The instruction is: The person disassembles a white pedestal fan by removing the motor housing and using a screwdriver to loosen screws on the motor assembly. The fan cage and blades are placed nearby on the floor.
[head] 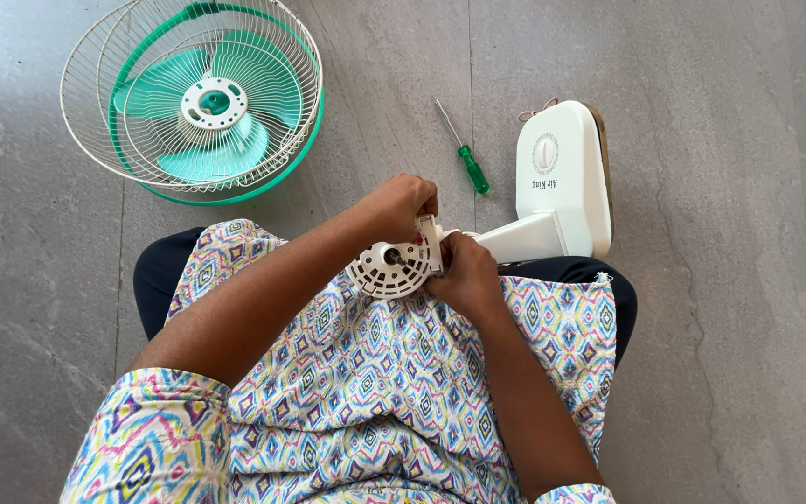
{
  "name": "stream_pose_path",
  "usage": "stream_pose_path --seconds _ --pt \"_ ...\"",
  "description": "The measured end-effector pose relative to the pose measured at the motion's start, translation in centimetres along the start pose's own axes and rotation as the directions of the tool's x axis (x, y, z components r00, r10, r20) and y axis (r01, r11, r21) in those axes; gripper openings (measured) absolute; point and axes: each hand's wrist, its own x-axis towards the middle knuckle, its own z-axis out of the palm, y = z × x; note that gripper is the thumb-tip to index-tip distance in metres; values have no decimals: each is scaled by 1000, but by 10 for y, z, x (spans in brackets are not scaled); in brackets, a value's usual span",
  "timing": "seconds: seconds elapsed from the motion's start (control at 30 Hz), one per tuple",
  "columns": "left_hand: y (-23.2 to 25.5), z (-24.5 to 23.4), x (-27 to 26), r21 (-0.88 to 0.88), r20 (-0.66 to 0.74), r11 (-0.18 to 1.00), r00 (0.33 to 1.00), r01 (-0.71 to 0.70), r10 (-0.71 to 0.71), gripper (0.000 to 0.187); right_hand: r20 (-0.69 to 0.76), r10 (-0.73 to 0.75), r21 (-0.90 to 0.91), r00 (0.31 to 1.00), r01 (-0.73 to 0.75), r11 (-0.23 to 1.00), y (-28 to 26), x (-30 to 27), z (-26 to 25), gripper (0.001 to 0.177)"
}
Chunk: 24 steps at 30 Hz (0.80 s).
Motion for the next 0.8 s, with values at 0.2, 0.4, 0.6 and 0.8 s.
stream_pose_path --seconds 0.2,0.4,0.6,0.8 --pt "6 -3 -1 7 37 998 997 65 -66 48 35 93 11 995 -93 996 1 1 5 46" --pt "6 -3 -2 2 35 999 998 53 -53 49 89 75 26 993 -78 997 2 2 0 50" --pt "0 0 1 -5 51 999 998 37 -37 47 100 4 63 995 -11 998 6 2 -2 58" --pt "-2 2 -1 -11 34 1000 999 21 -20 43 99 111 -22 989 -110 994 0 4 3 61"
